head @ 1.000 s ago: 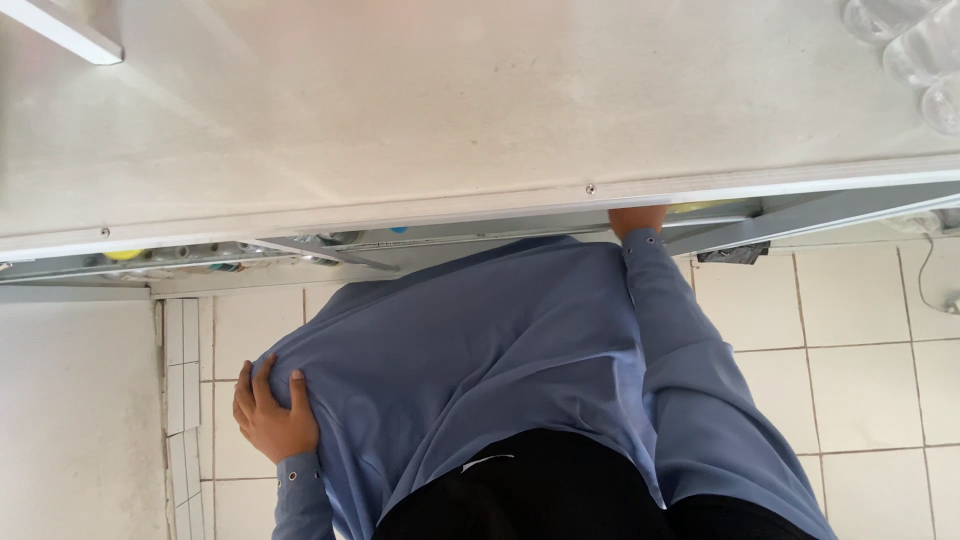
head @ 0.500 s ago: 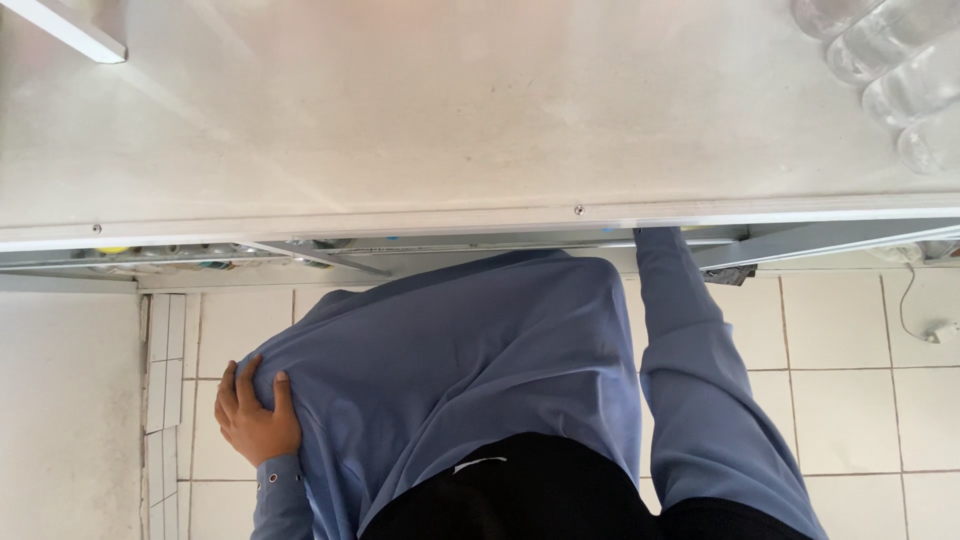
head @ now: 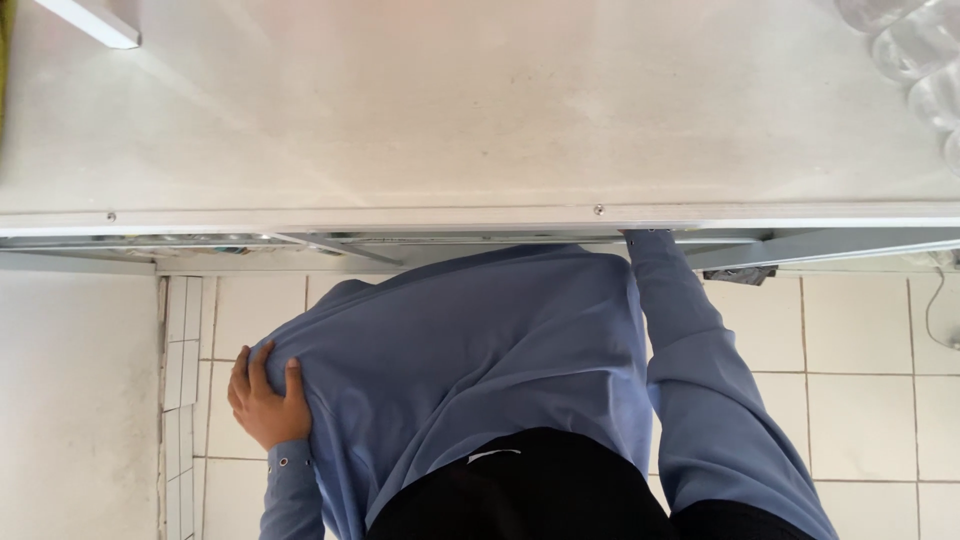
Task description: The person cleans a white shelf with a yellow cloth, then picks up small clear bottles and blue caps. They screw the caps onto the bottles and place them on the shelf, repeating the process for several bottles.
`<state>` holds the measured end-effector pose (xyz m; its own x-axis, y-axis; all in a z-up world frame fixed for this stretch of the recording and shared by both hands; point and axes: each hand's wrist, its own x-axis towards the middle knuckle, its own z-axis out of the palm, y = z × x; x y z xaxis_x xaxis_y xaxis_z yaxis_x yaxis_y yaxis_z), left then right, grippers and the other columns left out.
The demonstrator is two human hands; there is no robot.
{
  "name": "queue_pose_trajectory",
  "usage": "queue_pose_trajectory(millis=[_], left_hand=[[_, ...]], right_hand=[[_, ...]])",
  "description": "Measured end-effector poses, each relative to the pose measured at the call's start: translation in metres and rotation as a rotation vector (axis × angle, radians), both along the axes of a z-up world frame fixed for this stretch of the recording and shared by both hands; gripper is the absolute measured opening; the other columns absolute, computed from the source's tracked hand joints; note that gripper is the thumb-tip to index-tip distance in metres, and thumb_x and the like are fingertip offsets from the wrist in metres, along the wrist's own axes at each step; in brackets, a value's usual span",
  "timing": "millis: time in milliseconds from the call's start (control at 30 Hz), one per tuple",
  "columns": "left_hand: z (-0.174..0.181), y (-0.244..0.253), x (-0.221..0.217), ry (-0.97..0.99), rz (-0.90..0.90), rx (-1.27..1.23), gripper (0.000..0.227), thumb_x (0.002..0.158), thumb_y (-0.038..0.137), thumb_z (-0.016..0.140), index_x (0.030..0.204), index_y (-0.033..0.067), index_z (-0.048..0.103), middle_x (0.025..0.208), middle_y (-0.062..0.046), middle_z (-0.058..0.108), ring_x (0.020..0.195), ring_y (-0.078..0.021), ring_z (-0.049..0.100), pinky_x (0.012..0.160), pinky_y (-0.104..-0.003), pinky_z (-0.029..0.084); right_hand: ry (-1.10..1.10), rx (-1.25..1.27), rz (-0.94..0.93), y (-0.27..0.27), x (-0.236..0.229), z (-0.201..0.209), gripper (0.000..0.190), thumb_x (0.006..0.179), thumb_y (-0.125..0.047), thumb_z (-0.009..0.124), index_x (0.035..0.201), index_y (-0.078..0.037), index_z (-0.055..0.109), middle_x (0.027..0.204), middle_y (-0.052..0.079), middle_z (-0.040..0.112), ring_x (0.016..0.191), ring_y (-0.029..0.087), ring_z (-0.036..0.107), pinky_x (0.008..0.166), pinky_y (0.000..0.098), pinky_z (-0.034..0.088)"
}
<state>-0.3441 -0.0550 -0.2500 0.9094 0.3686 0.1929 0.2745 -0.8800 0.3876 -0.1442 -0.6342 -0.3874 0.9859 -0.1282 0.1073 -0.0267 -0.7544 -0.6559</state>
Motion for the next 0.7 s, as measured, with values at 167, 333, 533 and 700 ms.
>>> queue_pose_trajectory(millis=[167, 333, 533, 700], left_hand=[[0.012, -0.005, 0.000, -0.019, -0.010, -0.027, 0.044, 0.096, 0.040, 0.068, 0.137, 0.0247, 0.066, 0.157, -0.007, 0.051, 0.146, -0.0362, 0.040, 0.119, -0.056, 0.032], [0.010, -0.004, -0.003, -0.035, -0.020, -0.050, 0.044, 0.096, 0.038, 0.068, 0.138, 0.0233, 0.066, 0.157, -0.007, 0.051, 0.146, -0.0356, 0.040, 0.120, -0.055, 0.031], [0.012, -0.002, -0.006, -0.053, -0.020, -0.065, 0.045, 0.095, 0.040, 0.068, 0.137, 0.0236, 0.066, 0.157, -0.007, 0.051, 0.146, -0.0352, 0.040, 0.121, -0.055, 0.030], [0.012, 0.002, -0.008, -0.054, -0.020, -0.079, 0.047, 0.095, 0.042, 0.067, 0.138, 0.0237, 0.066, 0.157, -0.007, 0.050, 0.147, -0.0363, 0.038, 0.120, -0.056, 0.029]], right_hand=[[0.001, 0.086, 0.056, 0.027, 0.010, -0.027, 0.067, 0.107, -0.054, 0.037, 0.162, -0.016, 0.029, 0.169, 0.014, 0.024, 0.155, 0.033, 0.023, 0.125, 0.0484, 0.020], [-0.005, 0.159, 0.099, 0.032, 0.028, -0.110, 0.070, 0.107, -0.054, 0.036, 0.164, -0.016, 0.025, 0.172, 0.014, 0.020, 0.157, 0.033, 0.020, 0.127, 0.0469, 0.018], [0.278, -0.426, -0.104, 0.085, 0.028, -0.060, 0.064, 0.103, -0.055, 0.042, 0.159, -0.026, 0.033, 0.167, 0.007, 0.026, 0.152, 0.032, 0.023, 0.122, 0.0513, 0.018], [-0.024, -0.330, -0.244, 0.054, 0.025, -0.096, 0.051, 0.102, -0.042, 0.051, 0.147, -0.017, 0.055, 0.152, 0.013, 0.052, 0.142, 0.037, 0.040, 0.116, 0.0543, 0.028]])
